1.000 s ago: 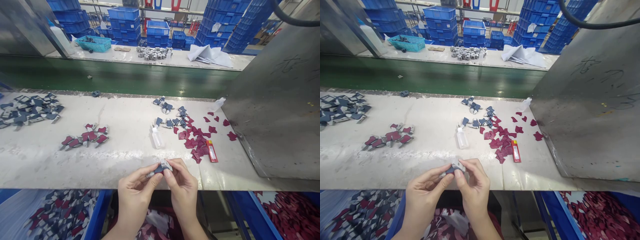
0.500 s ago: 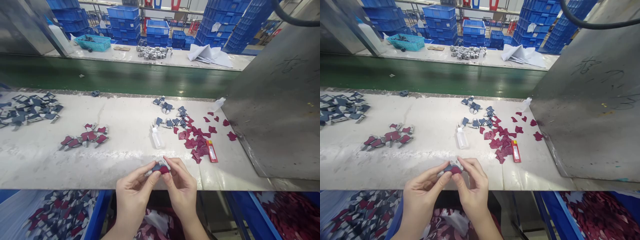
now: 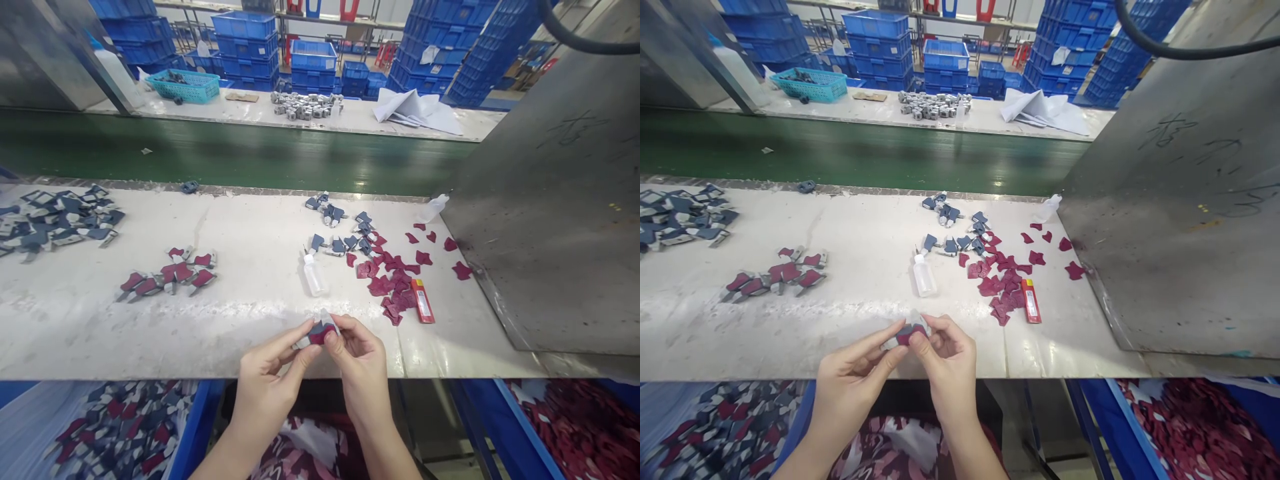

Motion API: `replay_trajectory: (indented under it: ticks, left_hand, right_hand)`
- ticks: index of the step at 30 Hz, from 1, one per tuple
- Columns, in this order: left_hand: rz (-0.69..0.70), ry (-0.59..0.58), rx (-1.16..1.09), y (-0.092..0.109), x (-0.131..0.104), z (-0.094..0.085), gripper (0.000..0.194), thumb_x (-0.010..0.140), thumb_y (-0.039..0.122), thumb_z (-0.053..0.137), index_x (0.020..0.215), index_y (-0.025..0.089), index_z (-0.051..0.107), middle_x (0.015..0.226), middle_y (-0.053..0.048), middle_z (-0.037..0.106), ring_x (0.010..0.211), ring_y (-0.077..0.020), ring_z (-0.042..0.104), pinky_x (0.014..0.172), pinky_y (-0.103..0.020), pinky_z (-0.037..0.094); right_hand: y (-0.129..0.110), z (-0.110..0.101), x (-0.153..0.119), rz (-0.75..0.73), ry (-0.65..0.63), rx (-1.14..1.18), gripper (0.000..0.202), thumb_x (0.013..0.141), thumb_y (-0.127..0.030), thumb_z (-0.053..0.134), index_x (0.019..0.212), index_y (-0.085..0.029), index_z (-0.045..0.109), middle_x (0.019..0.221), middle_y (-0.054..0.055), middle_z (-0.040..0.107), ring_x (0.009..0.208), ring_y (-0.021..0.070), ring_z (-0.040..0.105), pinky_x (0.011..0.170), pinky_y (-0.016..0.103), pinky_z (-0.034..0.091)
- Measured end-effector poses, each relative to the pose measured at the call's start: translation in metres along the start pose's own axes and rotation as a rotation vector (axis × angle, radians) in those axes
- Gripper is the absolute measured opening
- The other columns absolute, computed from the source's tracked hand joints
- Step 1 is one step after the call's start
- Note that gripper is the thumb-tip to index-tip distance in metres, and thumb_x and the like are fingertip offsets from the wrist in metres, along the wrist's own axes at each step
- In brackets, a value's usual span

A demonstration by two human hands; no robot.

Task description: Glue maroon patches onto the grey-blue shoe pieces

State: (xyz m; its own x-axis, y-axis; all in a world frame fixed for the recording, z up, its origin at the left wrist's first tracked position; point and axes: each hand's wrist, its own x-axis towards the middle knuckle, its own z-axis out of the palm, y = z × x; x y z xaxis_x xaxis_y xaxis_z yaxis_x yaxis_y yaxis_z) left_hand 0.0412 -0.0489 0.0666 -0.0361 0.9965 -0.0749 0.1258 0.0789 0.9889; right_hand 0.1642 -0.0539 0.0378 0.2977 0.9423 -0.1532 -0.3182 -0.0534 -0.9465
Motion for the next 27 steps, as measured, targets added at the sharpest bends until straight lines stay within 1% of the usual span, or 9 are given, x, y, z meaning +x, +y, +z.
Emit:
replay_trajectory:
  ticks: [3,7,9,11,14,16,19,23,27]
  left_hand:
    - [-0.024,-0.044,0.03,-0.001,0.004,-0.008,0.03,0.079,0.027,0.074,0.108,0.02,0.077,0.085,-0.003,0.08,0.072,-0.0225,0.076,0.066,-0.026,0.064]
    - [-0.055,-0.133,0.029,0.005,0.006,-0.015,0.026,0.083,0.031,0.07,0.106,0.019,0.078,0.083,-0.003,0.08,0.075,-0.0228,0.077,0.069,-0.025,0.063]
    - [-0.077,-0.188,0.023,0.01,0.006,-0.017,0.024,0.084,0.03,0.07,0.104,0.02,0.078,0.089,-0.004,0.08,0.078,-0.0234,0.077,0.073,-0.027,0.063]
    - [-0.111,-0.267,-0.007,0.016,0.006,-0.019,0.025,0.086,0.031,0.068,0.107,0.022,0.077,0.096,-0.004,0.079,0.083,-0.0239,0.076,0.078,-0.029,0.063]
    - [-0.17,-0.38,-0.087,0.022,0.006,-0.023,0.027,0.089,0.032,0.065,0.112,0.025,0.076,0.101,-0.004,0.079,0.088,-0.0244,0.075,0.082,-0.032,0.062]
    - [-0.199,-0.409,-0.129,0.024,0.007,-0.024,0.026,0.089,0.032,0.064,0.111,0.024,0.076,0.1,-0.005,0.079,0.089,-0.0247,0.075,0.083,-0.032,0.061]
    - [-0.235,-0.411,-0.192,0.025,0.008,-0.023,0.024,0.087,0.032,0.067,0.105,0.02,0.078,0.094,-0.006,0.079,0.085,-0.0244,0.075,0.081,-0.032,0.061]
    - [-0.304,-0.338,-0.283,0.026,0.008,-0.018,0.022,0.08,0.032,0.072,0.095,0.017,0.08,0.087,-0.007,0.079,0.077,-0.0239,0.074,0.08,-0.034,0.061]
    - [-0.296,-0.308,-0.247,0.026,0.006,-0.016,0.02,0.08,0.032,0.072,0.09,0.017,0.081,0.078,-0.005,0.078,0.073,-0.0203,0.072,0.073,-0.027,0.058]
  right_hand:
    - [0.0,-0.006,0.003,-0.122,-0.093,-0.11,0.032,0.071,-0.035,0.084,0.098,-0.021,0.074,0.078,0.001,0.063,0.069,0.0144,0.06,0.064,0.028,0.054]
    - [-0.009,-0.014,0.006,-0.584,-0.065,-0.455,0.046,0.072,-0.025,0.084,0.114,-0.03,0.067,0.1,0.004,0.06,0.092,0.02,0.059,0.079,0.036,0.054]
    - [-0.015,-0.017,0.009,-0.785,-0.075,-0.621,0.038,0.075,-0.021,0.082,0.109,-0.03,0.068,0.102,0.004,0.058,0.1,0.0223,0.055,0.086,0.04,0.051]
    - [-0.021,-0.02,0.012,-0.906,-0.151,-0.74,0.027,0.08,-0.021,0.078,0.103,-0.029,0.069,0.1,0.005,0.06,0.105,0.024,0.052,0.092,0.044,0.048]
    - [-0.024,-0.023,0.016,-0.992,-0.259,-0.829,0.016,0.084,-0.022,0.073,0.098,-0.028,0.068,0.09,0.004,0.063,0.105,0.0242,0.053,0.094,0.044,0.045]
    - [-0.023,-0.023,0.017,-1.026,-0.272,-0.853,0.014,0.086,-0.019,0.071,0.095,-0.029,0.066,0.081,0.001,0.065,0.099,0.023,0.056,0.093,0.043,0.045]
    - [-0.018,-0.023,0.014,-1.077,-0.232,-0.871,0.019,0.086,-0.013,0.068,0.094,-0.03,0.065,0.075,-0.002,0.066,0.088,0.0208,0.058,0.09,0.041,0.045]
    - [-0.012,-0.022,0.008,-1.123,-0.117,-0.833,0.023,0.084,-0.013,0.07,0.096,-0.033,0.069,0.07,-0.002,0.066,0.077,0.0198,0.058,0.076,0.037,0.049]
    - [-0.006,-0.021,0.005,-1.033,-0.048,-0.664,0.046,0.075,-0.02,0.083,0.114,-0.034,0.063,0.069,-0.003,0.066,0.073,0.0209,0.059,0.07,0.039,0.05]
